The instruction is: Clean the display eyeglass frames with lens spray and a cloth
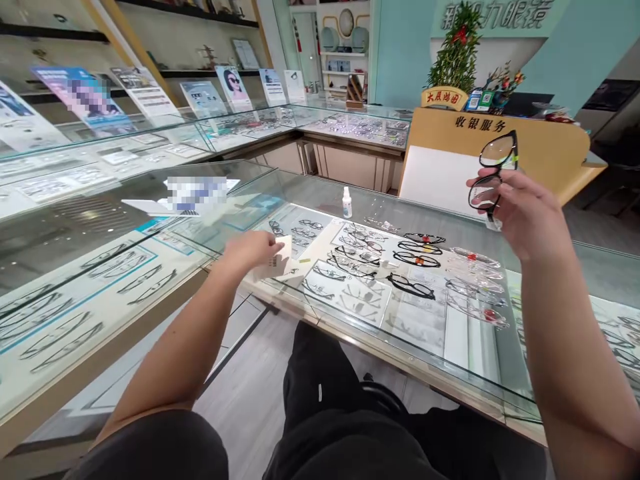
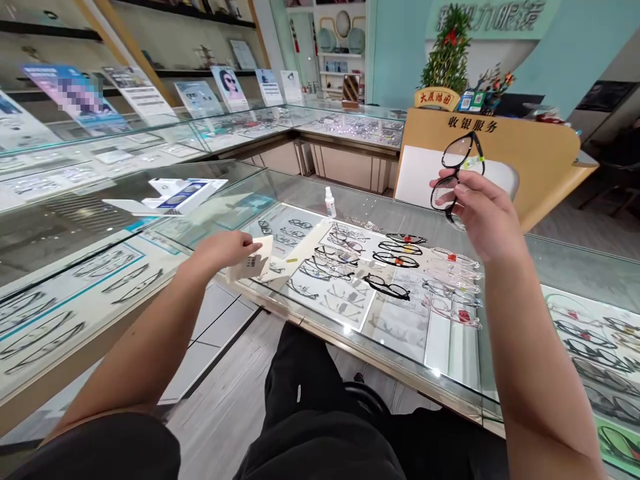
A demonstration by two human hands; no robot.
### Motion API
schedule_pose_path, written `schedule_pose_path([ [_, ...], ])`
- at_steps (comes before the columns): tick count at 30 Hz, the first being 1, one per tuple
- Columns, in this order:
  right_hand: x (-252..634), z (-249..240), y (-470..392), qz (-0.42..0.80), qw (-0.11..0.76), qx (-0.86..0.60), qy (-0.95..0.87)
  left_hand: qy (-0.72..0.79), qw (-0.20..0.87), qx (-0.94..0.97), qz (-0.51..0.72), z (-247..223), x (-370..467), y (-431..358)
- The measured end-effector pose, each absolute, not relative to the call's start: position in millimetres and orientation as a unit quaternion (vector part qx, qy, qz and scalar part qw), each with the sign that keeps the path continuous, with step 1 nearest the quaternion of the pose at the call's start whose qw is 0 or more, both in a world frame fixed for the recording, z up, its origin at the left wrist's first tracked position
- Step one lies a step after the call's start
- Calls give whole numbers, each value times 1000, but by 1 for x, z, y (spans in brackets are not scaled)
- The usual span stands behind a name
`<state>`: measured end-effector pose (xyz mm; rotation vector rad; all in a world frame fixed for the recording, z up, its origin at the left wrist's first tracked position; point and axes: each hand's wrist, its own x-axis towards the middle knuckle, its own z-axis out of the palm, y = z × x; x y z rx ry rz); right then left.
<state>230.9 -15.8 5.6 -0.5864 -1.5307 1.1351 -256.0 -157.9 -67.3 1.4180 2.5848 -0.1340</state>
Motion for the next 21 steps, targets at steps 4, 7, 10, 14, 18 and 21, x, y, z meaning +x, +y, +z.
schedule_pose_path([
  [4, 230, 6, -18, 475, 535, -257, -649, 871, 107, 475, -63, -100, -254, -162],
  [7, 230, 7, -19, 473, 536, -264, -648, 867, 107, 479, -80, -110, -251, -156],
  [10, 229, 7, -20, 474, 537, -266, -645, 858, 106, 490, -108, -112, -249, -148],
  [14, 228, 8, -21, 475, 536, -267, -645, 841, 94, 515, -136, -113, -246, -138],
  [18, 228, 9, -23, 471, 537, -262, -649, 838, 80, 521, -137, -117, -243, -130],
  [21, 230, 10, -25, 469, 539, -258, -650, 843, 68, 519, -123, -121, -244, -127],
])
